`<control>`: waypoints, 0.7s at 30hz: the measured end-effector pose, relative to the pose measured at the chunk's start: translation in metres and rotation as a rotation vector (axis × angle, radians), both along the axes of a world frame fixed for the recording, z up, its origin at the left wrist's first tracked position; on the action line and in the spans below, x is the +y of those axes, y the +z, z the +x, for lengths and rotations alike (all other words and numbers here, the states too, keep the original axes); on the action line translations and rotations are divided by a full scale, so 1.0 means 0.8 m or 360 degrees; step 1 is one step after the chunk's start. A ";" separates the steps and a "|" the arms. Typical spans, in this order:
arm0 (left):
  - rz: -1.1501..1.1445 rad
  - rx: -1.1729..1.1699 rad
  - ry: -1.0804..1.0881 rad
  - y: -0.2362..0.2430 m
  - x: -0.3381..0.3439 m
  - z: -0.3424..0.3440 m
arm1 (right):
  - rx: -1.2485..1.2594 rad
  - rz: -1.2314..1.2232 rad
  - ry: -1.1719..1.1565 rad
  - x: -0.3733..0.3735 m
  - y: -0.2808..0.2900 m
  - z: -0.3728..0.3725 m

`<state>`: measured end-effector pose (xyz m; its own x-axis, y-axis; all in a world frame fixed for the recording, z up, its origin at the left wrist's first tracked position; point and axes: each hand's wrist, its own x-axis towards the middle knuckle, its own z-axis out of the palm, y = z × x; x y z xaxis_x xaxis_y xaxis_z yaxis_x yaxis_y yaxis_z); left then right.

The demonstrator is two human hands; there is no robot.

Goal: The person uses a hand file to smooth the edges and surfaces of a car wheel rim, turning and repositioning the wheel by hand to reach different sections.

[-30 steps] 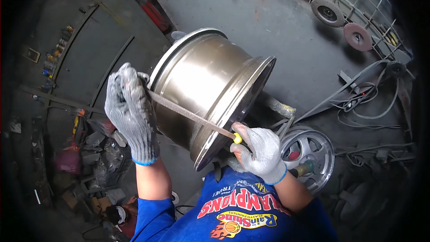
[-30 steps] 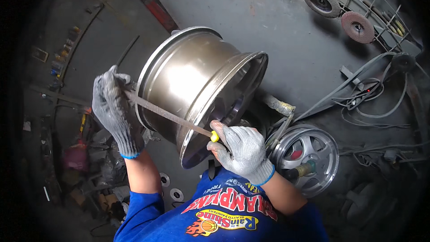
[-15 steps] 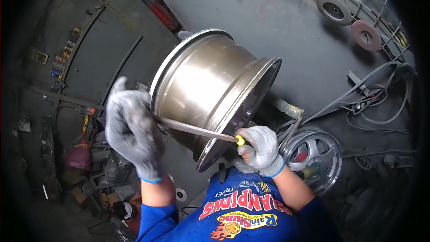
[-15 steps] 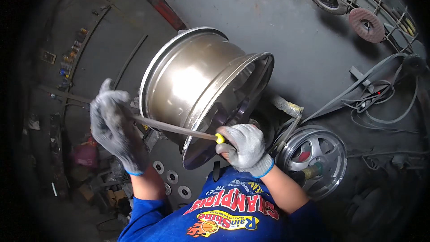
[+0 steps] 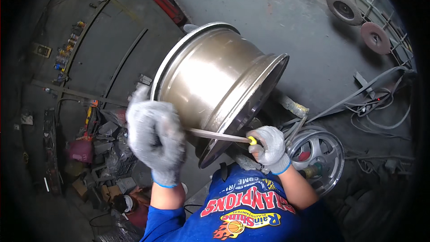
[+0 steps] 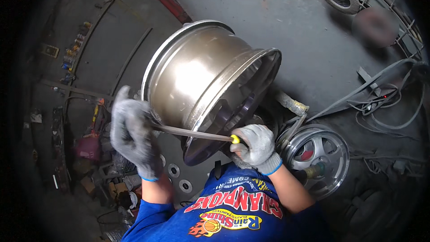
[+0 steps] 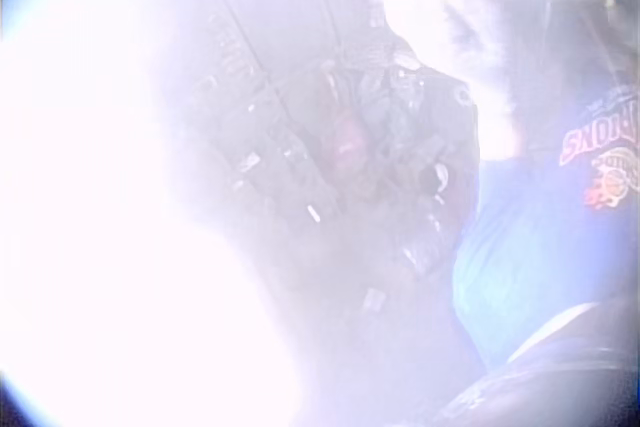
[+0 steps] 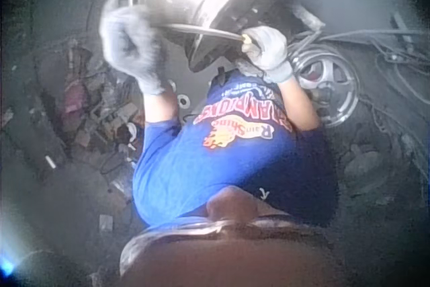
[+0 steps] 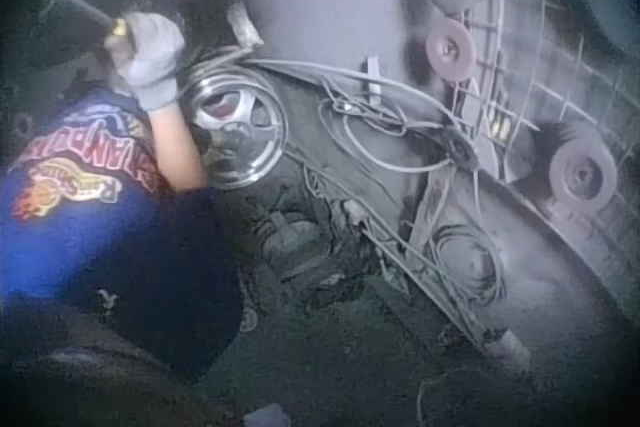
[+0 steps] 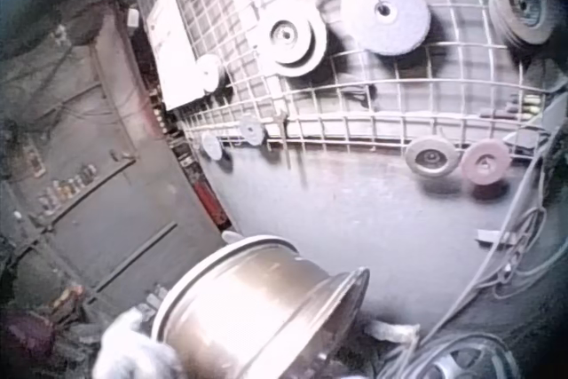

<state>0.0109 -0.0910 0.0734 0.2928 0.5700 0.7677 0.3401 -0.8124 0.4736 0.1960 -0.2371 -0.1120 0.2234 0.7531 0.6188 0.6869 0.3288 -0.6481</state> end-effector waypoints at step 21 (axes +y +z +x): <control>-0.0084 -0.0142 0.0077 0.044 0.026 -0.020 | 0.0114 0.0075 0.0025 0.027 0.071 -0.017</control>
